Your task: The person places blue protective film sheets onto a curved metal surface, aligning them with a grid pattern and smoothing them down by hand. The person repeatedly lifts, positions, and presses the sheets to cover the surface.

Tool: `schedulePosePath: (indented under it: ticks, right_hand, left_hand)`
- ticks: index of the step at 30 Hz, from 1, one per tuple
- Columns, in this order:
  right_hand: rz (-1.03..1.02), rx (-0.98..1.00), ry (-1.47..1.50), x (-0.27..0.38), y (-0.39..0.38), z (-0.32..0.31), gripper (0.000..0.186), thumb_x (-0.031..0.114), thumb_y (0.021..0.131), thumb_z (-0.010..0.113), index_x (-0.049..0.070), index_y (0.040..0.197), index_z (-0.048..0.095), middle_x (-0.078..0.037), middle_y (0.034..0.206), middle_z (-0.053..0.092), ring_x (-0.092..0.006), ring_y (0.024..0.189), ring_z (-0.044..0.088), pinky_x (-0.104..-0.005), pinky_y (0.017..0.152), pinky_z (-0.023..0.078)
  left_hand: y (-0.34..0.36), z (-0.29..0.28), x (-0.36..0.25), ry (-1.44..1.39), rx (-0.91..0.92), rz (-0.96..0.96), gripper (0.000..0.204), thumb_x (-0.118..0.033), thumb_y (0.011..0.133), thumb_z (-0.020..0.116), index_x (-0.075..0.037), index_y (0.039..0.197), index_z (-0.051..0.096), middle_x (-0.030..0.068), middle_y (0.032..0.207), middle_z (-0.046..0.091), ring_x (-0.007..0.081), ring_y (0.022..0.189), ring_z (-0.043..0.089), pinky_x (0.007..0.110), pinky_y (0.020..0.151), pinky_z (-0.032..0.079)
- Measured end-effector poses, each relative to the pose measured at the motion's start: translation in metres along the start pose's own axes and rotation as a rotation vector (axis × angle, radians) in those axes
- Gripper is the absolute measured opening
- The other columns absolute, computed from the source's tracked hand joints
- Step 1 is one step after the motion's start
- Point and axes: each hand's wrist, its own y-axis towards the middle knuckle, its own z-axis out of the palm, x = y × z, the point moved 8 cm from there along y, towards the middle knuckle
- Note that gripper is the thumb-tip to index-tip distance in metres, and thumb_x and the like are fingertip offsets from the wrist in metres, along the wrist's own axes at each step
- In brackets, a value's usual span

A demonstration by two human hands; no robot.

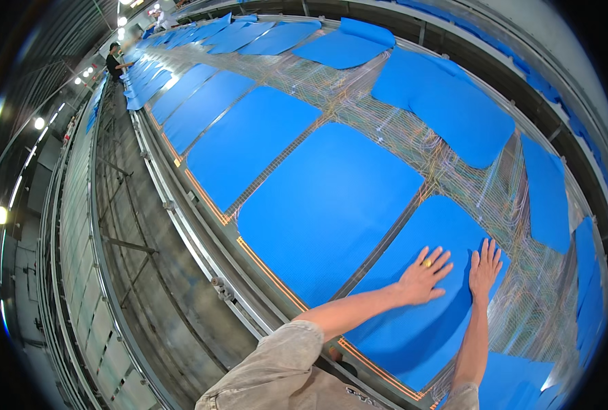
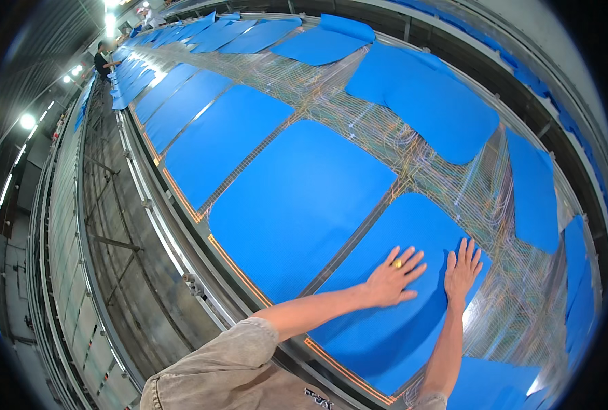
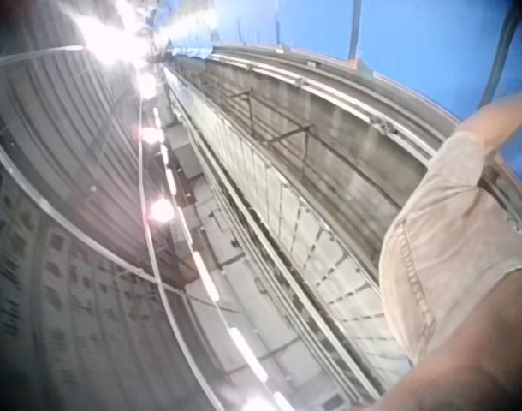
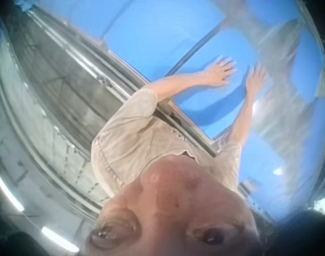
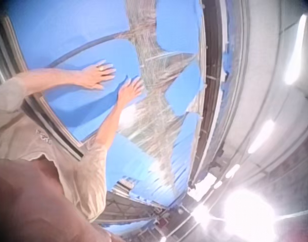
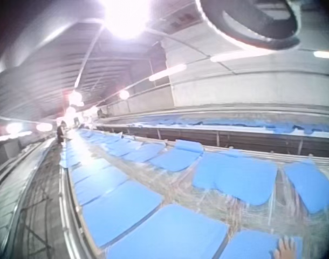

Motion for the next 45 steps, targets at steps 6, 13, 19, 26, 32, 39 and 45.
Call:
schedulePosePath:
  ticks: [6,13,19,26,32,39,45]
  right_hand:
    - [0.157,-0.055,-0.077,0.001,-0.058,-0.005,0.058,0.042,0.099,0.032,0.008,0.146,0.028,-0.014,0.153,0.021,-0.0389,0.141,0.015,-0.0517,0.113,0.01]
    - [0.163,-0.039,-0.051,0.054,-0.2,-0.014,0.059,0.038,0.097,0.04,0.005,0.145,0.029,-0.016,0.153,0.02,-0.0426,0.14,0.013,-0.0558,0.112,0.01]
    - [0.067,-0.003,-0.006,0.056,-0.288,-0.018,0.065,0.043,0.096,0.042,0.002,0.144,0.028,-0.017,0.153,0.019,-0.0428,0.14,0.012,-0.0567,0.111,0.01]
    - [0.039,-0.023,0.066,0.044,-0.331,-0.028,0.069,0.04,0.095,0.046,-0.004,0.143,0.025,-0.021,0.152,0.019,-0.0411,0.141,0.012,-0.0553,0.112,0.009]
    - [0.05,-0.005,0.128,0.031,-0.348,-0.046,0.071,0.038,0.09,0.054,-0.005,0.141,0.029,-0.023,0.15,0.024,-0.0424,0.139,0.016,-0.0555,0.111,0.012]
    - [0.377,-0.072,0.354,-0.022,-0.383,-0.087,0.059,0.038,0.088,0.057,-0.003,0.129,0.047,-0.024,0.141,0.038,-0.0462,0.131,0.029,-0.0568,0.107,0.021]
    - [0.704,-0.364,0.247,-0.148,-0.511,-0.153,0.047,0.031,0.083,0.066,-0.003,0.114,0.059,-0.024,0.124,0.054,-0.0412,0.121,0.045,-0.0482,0.103,0.033]
  left_hand:
    - [0.023,-0.028,0.039,0.045,-0.2,-0.227,0.071,-0.053,0.094,0.04,-0.009,0.147,0.024,0.0168,0.154,0.014,0.0357,0.143,0.01,0.053,0.114,0.008]
    - [-0.062,-0.007,-0.032,0.093,-0.139,-0.054,0.071,-0.049,0.091,0.046,-0.006,0.145,0.028,0.0204,0.152,0.017,0.039,0.142,0.01,0.057,0.112,0.009]
    - [-0.144,0.017,-0.071,0.112,-0.157,0.034,0.07,-0.049,0.089,0.049,-0.013,0.145,0.03,0.0135,0.154,0.019,0.0355,0.142,0.012,0.056,0.111,0.011]
    - [-0.209,-0.004,-0.03,0.199,-0.173,-0.196,0.068,-0.05,0.092,0.045,-0.012,0.146,0.029,0.0147,0.153,0.019,0.0352,0.141,0.016,0.054,0.112,0.012]
    - [-0.208,-0.004,-0.028,0.227,-0.115,-0.221,0.071,-0.05,0.091,0.045,-0.011,0.147,0.025,0.0161,0.154,0.016,0.0353,0.142,0.012,0.054,0.113,0.008]
    - [-0.198,0.009,-0.018,0.283,-0.096,-0.204,0.072,-0.049,0.091,0.045,-0.009,0.147,0.025,0.0166,0.154,0.015,0.0362,0.143,0.011,0.054,0.113,0.007]
    - [-0.209,0.014,-0.034,0.221,-0.071,-0.189,0.073,-0.044,0.09,0.05,-0.005,0.146,0.024,0.019,0.153,0.015,0.038,0.141,0.011,0.054,0.112,0.009]
